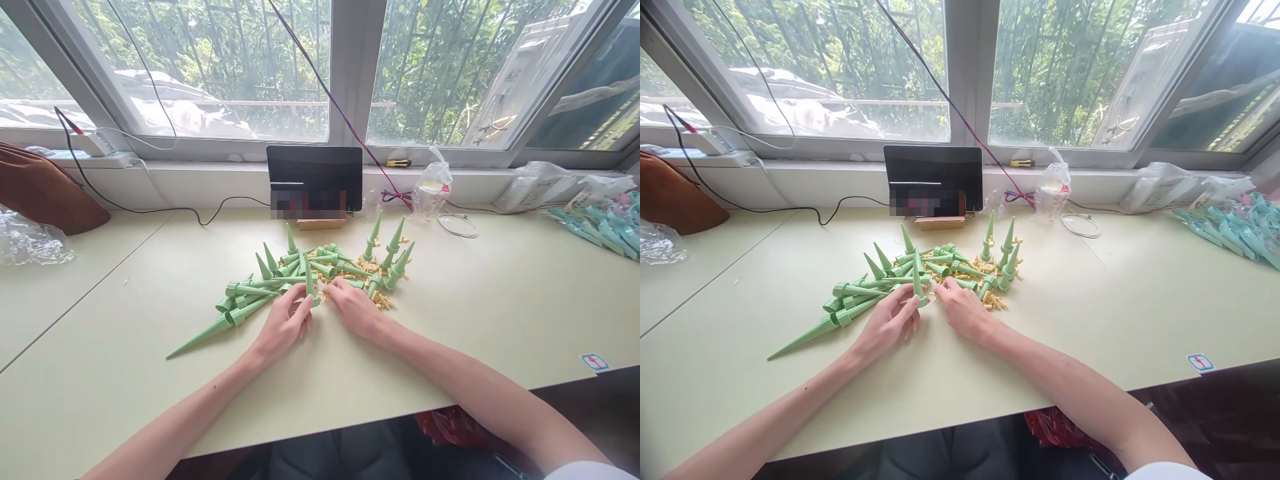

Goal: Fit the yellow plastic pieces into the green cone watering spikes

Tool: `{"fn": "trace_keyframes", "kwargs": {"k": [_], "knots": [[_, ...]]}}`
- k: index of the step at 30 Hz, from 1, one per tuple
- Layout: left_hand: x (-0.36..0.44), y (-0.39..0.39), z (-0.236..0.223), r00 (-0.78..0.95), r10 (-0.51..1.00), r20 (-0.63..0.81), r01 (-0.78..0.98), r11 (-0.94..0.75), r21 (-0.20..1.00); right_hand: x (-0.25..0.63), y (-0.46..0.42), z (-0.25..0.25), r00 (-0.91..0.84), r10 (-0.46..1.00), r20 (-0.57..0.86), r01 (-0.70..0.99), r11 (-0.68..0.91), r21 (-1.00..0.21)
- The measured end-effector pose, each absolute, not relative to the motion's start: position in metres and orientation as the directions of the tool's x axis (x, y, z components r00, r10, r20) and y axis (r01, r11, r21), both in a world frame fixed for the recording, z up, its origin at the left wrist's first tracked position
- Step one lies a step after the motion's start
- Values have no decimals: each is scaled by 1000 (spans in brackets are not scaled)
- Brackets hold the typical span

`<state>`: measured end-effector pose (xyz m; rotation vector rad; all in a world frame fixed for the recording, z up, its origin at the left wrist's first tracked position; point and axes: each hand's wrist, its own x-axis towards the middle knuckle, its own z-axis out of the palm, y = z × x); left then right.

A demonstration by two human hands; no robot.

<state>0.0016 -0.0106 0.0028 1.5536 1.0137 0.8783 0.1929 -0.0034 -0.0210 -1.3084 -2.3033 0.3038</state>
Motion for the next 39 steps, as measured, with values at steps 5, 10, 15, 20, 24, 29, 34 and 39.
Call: {"fn": "trace_keyframes", "kwargs": {"k": [5, 10, 15, 20, 24, 29, 34, 39], "knots": [[2, -11, 4, 403, 914, 46, 98, -93, 991, 190, -3, -23, -358, 840, 408, 667, 536, -518], [1, -14, 8, 404, 915, 17, 54, -42, 998, 188, -6, -23, -300, 782, 547, 555, 609, -567], [1, -15, 10, 427, 904, 13, 0, -14, 1000, 186, -11, -21, -253, 732, 632, 490, 661, -569], [2, -16, 11, 453, 891, 10, -54, 16, 998, 185, -14, -15, -236, 699, 674, 461, 692, -556], [1, -17, 12, 477, 879, 15, -67, 20, 998, 186, -13, -15, -259, 707, 658, 445, 692, -568], [0, -16, 13, 475, 880, 25, -82, 16, 996, 187, -12, -18, -257, 734, 629, 462, 665, -587], [0, -16, 14, 477, 879, 28, -61, 2, 998, 187, -11, -19, -264, 723, 638, 464, 675, -573], [-1, -15, 13, 479, 877, 46, -14, -44, 999, 187, -10, -18, -276, 713, 644, 445, 689, -572]]}}
